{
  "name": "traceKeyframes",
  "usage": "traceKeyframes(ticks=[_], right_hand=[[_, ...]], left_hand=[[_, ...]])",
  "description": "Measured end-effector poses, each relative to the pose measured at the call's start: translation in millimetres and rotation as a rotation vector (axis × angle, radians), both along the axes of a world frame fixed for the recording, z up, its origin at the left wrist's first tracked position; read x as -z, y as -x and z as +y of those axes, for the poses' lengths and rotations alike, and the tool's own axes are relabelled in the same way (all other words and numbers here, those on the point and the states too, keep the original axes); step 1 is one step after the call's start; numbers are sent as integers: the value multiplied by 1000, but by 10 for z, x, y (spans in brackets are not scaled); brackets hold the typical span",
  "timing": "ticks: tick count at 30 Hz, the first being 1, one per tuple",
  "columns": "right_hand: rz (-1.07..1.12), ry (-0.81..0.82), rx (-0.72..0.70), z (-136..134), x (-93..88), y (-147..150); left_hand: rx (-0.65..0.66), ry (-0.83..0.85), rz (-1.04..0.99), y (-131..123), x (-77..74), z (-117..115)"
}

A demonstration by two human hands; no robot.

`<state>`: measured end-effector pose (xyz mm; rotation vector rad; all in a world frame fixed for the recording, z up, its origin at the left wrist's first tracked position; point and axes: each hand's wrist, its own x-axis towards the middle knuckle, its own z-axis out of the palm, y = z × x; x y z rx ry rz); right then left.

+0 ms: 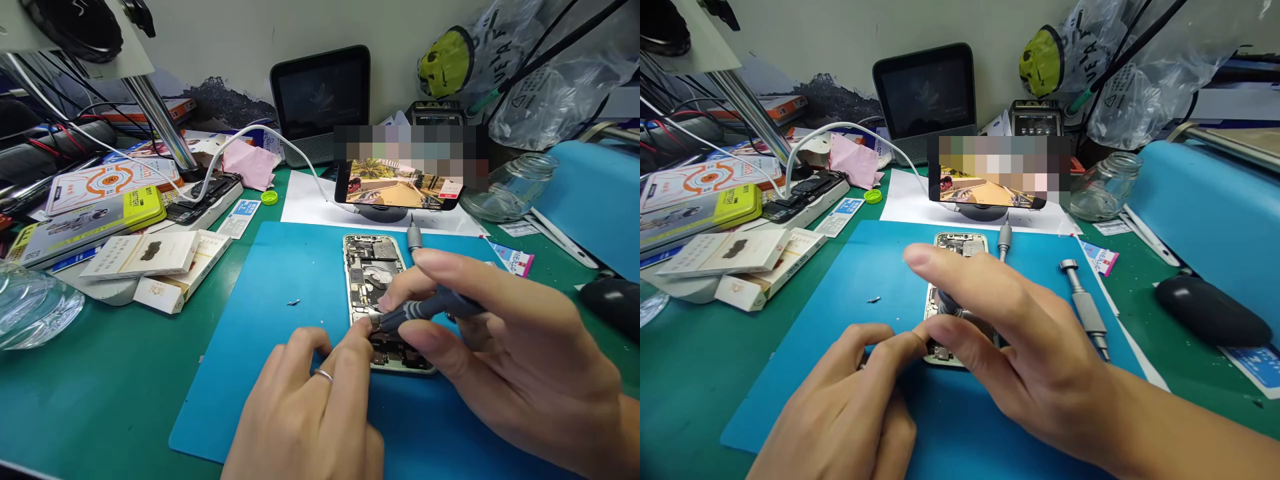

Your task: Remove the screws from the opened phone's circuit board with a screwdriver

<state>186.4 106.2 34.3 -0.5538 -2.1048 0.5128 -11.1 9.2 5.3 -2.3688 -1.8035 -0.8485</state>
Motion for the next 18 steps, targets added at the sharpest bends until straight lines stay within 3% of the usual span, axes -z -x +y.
traceKeyframes(ticks=[5,12,18], right_hand=[[4,-3,-70,-14,29,-47],[-96,-61,-116,31,47,-103],[11,-38,20,12,87,-98]], left_hand=[[200,67,-19,148,16,30],[202,192,-65,220,24,35],[203,222,-114,198,-25,48]])
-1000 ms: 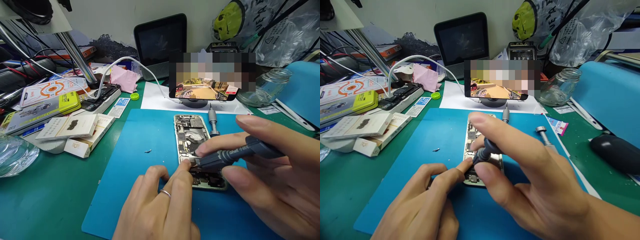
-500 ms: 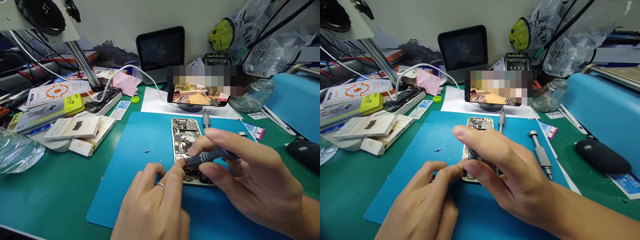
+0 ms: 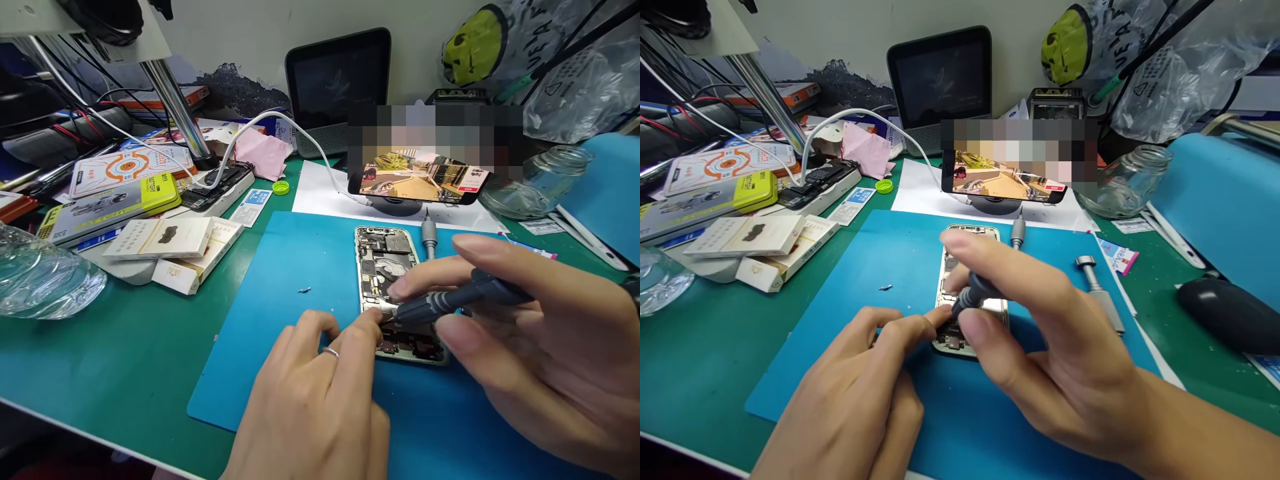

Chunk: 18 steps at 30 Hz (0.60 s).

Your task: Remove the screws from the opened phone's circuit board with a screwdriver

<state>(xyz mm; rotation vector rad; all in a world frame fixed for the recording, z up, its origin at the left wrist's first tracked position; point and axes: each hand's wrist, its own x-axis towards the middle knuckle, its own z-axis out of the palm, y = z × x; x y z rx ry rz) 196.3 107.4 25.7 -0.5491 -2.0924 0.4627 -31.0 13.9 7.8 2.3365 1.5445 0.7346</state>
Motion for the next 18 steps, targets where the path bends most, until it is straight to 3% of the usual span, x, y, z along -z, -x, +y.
traceKeyframes(ticks=[8,18], right_hand=[[-132,-144,-24,18,-149,74],[-69,-89,31,26,-78,-19]], left_hand=[[2,-16,8,-14,-52,-7],[29,-67,19,-13,-40,23]])
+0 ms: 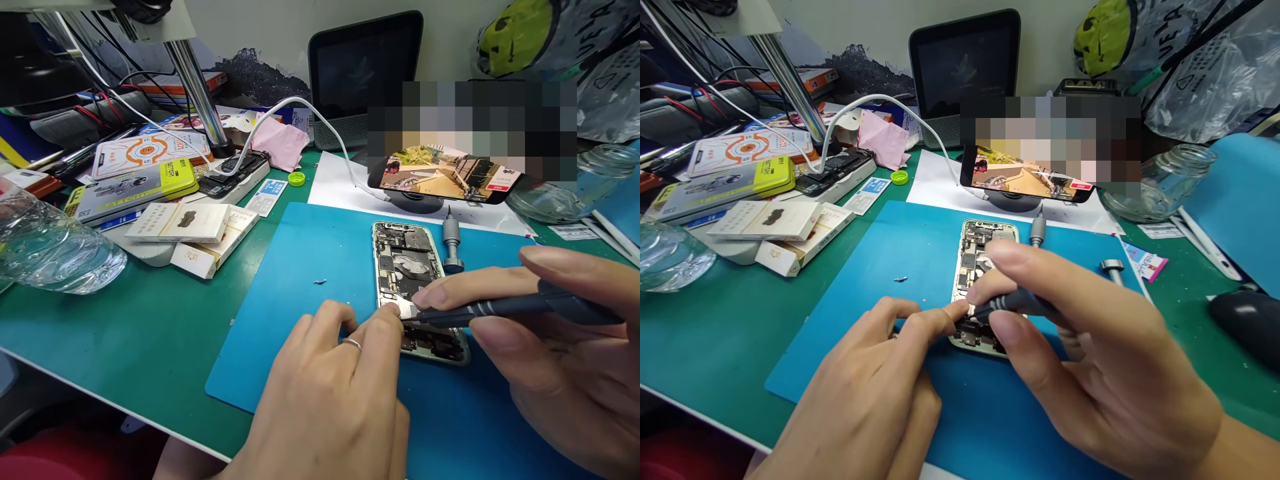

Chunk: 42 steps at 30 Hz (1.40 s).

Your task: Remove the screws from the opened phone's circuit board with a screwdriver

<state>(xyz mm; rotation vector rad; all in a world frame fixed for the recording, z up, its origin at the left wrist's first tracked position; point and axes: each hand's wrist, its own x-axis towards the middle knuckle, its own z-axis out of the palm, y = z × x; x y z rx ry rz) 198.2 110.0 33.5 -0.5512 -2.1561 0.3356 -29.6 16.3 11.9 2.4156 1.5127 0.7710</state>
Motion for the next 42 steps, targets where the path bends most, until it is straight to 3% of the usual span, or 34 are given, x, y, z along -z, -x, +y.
traceKeyframes(ticks=[6,9,18,26,30,35,38,42], right_hand=[[36,38,-34,-3,87,-37],[23,22,-20,-31,118,-59],[6,0,31,28,47,-75],[87,92,12,-37,54,24],[17,60,-30,2,41,45],[55,38,28,-12,27,-2],[-3,-7,-46,-15,11,-14],[32,49,11,-14,-1,26]], left_hand=[[16,-1,-12,-14,11,-2],[-41,-26,-46,-51,-7,-2],[-104,-64,-64,-84,-44,-5],[-44,1,-48,-37,-47,-4],[-22,0,-6,-56,-45,1],[-55,-10,3,-53,-54,-6],[-17,23,42,-7,-39,-18],[-7,24,53,13,1,-28]])
